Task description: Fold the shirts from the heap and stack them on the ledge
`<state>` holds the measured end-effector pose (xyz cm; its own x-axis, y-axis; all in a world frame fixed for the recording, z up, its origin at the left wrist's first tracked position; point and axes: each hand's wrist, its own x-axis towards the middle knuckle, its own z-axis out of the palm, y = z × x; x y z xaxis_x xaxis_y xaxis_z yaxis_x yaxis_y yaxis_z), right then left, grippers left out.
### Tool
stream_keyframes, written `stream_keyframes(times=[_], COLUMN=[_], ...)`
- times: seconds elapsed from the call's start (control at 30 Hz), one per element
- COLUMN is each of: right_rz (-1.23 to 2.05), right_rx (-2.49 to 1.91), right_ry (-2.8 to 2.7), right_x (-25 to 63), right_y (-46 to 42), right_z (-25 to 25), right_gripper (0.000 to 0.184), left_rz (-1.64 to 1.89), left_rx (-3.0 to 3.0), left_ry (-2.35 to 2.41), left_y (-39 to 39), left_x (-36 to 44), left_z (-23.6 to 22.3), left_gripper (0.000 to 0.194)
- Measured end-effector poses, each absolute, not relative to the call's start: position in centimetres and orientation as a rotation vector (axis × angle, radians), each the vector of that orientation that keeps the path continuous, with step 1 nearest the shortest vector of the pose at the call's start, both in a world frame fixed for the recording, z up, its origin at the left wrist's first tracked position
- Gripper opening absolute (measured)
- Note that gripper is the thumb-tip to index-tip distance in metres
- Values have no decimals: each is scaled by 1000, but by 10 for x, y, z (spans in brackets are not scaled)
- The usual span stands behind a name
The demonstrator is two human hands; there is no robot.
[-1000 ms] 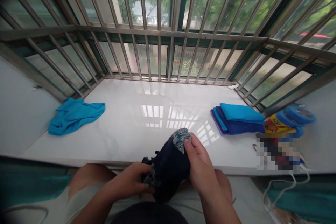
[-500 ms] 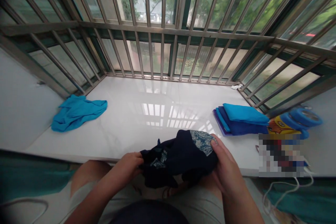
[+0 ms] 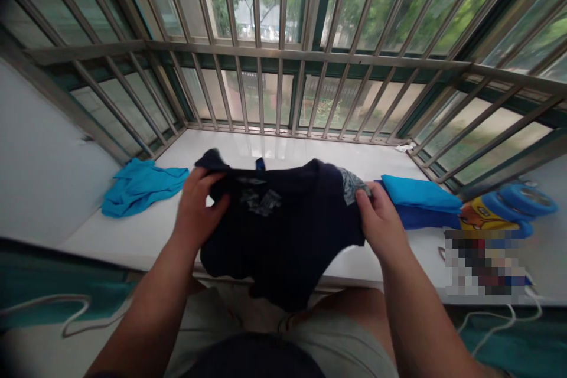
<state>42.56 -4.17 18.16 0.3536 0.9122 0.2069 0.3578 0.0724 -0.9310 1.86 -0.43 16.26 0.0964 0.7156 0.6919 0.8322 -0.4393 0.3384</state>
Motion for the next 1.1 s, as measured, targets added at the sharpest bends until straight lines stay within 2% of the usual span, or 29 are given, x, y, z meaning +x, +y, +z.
stream_keyframes(times=[0.13, 0.23, 0.37, 0.47, 0.53, 0.67, 0.8, 0.9, 1.1], right_rz=[36, -173, 30, 217, 271, 247, 196, 162, 167], right_rx=[-1939, -1982, -1803, -1763, -1797, -1834, -1805, -1742, -1719], right_ry=[-1501, -1699, -1990, -2160, -2231, -2283, -2338, -2361, -2191], right_x=[433, 416, 357, 314, 298, 301, 327, 340, 346], right_y=[21, 13, -24, -46, -55, -73, -104, -129, -110], right_z=[155, 122, 65, 27, 10, -5, -16, -25, 2], right_gripper=[33, 39, 42, 54, 60, 64, 65, 66, 45], left_rz=[-1225, -1102, -584, -327, -267, -142, -133, -154, -182], left_rx=[-2311, -2245, -2152, -2026, -2116, -2274, -2168, -2001, -1891], left_ry=[-1778, -2080, -2460, -2596, -2489, -2327, -2362, -2444, -2526], left_y=[53, 62, 61, 64, 67, 57, 31, 12, 11], left_x=[36, 36, 22, 15, 12, 4, -18, -33, -31], left_z=[144, 109, 68, 52, 46, 36, 29, 30, 34], left_gripper=[31, 37, 38, 52, 56, 51, 46, 51, 65])
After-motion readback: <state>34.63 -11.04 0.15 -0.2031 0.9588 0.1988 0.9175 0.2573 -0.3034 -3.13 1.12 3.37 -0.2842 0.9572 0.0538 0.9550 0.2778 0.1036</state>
